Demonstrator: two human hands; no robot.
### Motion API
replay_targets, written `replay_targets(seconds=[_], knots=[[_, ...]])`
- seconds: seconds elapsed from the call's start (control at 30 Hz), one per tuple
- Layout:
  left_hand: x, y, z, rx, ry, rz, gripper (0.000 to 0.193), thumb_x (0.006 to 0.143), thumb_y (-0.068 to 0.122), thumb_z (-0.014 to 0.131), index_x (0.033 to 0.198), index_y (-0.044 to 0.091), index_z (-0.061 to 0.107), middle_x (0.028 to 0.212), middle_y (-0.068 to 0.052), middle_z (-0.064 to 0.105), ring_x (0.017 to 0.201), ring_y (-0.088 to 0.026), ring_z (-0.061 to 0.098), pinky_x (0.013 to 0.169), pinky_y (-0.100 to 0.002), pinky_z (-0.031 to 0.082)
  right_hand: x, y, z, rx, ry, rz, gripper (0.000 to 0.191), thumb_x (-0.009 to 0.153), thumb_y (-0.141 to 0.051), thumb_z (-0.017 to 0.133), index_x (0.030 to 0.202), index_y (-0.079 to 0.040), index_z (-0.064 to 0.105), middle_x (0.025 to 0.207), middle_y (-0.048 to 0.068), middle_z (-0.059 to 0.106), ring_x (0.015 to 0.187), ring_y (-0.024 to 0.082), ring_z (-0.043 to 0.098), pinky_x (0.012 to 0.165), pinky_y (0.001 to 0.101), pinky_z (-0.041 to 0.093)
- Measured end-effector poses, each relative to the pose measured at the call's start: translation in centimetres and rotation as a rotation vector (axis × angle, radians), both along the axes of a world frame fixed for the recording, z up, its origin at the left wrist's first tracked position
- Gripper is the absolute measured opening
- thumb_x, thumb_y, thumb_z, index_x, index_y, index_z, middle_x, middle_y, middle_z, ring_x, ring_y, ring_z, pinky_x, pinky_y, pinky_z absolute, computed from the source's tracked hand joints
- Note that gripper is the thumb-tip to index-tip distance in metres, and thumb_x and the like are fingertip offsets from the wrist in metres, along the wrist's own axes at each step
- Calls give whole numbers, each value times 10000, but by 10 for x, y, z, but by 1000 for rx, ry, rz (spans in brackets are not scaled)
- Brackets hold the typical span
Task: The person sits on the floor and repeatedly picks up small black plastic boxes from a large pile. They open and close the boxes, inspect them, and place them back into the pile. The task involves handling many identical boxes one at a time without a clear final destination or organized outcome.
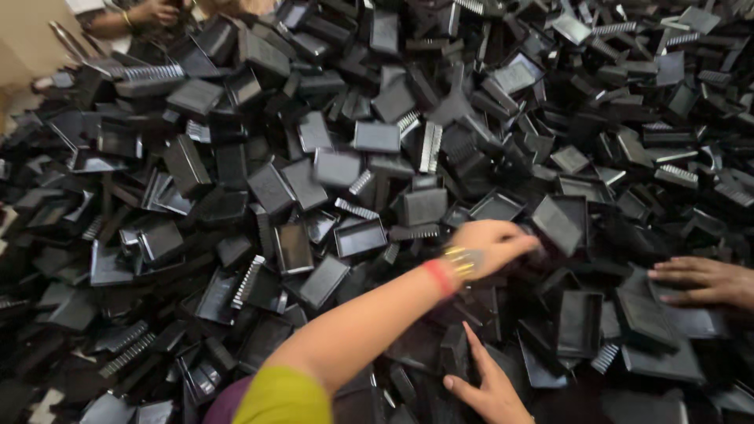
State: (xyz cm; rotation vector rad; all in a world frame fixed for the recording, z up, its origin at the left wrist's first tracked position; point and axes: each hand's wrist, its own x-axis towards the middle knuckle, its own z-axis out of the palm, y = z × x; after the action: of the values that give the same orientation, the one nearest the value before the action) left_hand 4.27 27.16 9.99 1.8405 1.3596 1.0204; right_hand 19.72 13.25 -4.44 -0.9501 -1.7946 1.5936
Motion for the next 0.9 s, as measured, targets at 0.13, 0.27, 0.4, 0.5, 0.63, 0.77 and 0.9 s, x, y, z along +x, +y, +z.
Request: replay_targets(seconds=[0.13, 0.27, 0.4, 0.5, 0.63, 0.77, 0.9], knots=[[-115, -14, -3, 546, -69, 404, 180, 837, 215, 703, 917, 55, 725, 941, -119, 727, 911, -303, 705, 850, -398, 558, 1, 10, -18, -5, -32, -2, 1037, 794, -242, 811, 1600, -92, 175, 1617, 147, 372, 1512, 227, 346, 1198, 342, 245], [-215, 13, -4, 645, 134, 1062, 486, 856, 301, 737, 1243, 38, 608, 1223, -189, 653, 1193, -388, 595, 1050, -472, 430, 4, 20, -40, -243, -32, -59, 1012, 801, -187, 811, 1604, -116, 199, 1607, 124, 360, 1504, 209, 348, 1203, 353, 269], [-246, 51, 9, -108, 237, 1137, 944, 807, 703, 748, 1476, 90, 489, 1418, -235, 523, 1358, -413, 434, 1170, -566, 328, 4, 21, -57, -144, 89, -18, 1024, 765, -117, 827, 1586, -71, 217, 1588, 159, 426, 1498, 238, 369, 1192, 357, 233], [-208, 80, 13, -283, 321, 997, 972, 714, 773, 740, 1490, 250, 481, 1574, -190, 291, 1459, -442, 227, 1148, -691, 262, 4, 22, -62, -169, 137, -1, 1033, 758, -100, 824, 1588, -71, 209, 1585, 162, 427, 1497, 243, 364, 1188, 357, 226], [-162, 107, 20, -265, 198, 945, 941, 615, 708, 785, 1433, 313, 543, 1656, -32, 200, 1476, -440, 205, 1069, -691, 358, 4, 20, -62, -56, 110, 44, 1024, 774, -112, 827, 1585, -50, 204, 1596, 164, 411, 1508, 242, 338, 1195, 356, 200], [-139, 135, 23, -201, 333, 744, 992, 595, 719, 787, 1450, 287, 534, 1601, -43, 351, 1402, -429, 326, 1082, -649, 391, 5, 19, -61, -77, 83, 28, 1025, 766, -109, 826, 1584, -50, 212, 1590, 163, 414, 1508, 237, 333, 1193, 354, 200], [-79, 167, 18, -112, 530, 469, 925, 655, 707, 741, 1465, 330, 501, 1556, -32, 420, 1411, -413, 333, 1100, -658, 363, 7, 19, -59, 21, 21, 54, 1030, 759, -99, 834, 1576, -29, 211, 1591, 165, 411, 1512, 243, 318, 1196, 353, 180]])
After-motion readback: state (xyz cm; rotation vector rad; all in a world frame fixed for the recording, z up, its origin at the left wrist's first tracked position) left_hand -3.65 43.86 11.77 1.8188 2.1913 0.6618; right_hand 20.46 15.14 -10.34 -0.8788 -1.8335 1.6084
